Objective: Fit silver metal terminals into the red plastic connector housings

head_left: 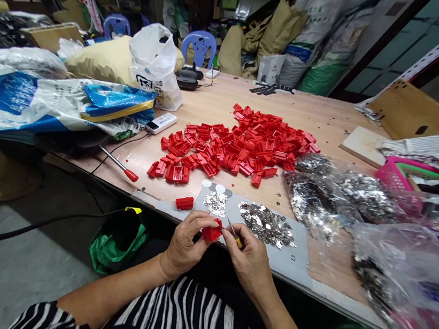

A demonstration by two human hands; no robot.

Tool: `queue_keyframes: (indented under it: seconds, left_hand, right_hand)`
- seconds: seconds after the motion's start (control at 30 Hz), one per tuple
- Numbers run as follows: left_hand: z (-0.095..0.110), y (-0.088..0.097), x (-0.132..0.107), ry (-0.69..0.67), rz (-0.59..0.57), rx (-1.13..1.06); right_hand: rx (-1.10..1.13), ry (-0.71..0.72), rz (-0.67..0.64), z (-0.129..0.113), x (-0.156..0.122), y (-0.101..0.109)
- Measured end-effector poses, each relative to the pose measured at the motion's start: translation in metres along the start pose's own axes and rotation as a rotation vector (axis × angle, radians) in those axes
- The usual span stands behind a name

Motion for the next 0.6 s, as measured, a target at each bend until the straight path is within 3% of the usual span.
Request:
queue_keyframes:
  seconds: [0.2, 0.6]
  left_hand:
    - [-0.003, -0.002, -0.003, -0.007, -0.021, 0.019]
    - [0.0, -0.004, -0.004, -0.095, -0.023, 0.076]
  right_hand:
    - [0.062, -0.103, 0.011, 0.008, 0.005, -0.002]
    - [-0.134, -0.097, 0.008, -0.008, 0.002, 0.005]
Point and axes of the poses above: each hand's wrist, its own x-axis towards the middle knuckle, its own y-axis out of the back of the hand, z = x × y, the point moved 7 cm from there along x, towards the middle knuckle, and after that the axes turned 2 degrees about -z, right-handed, at the moved point
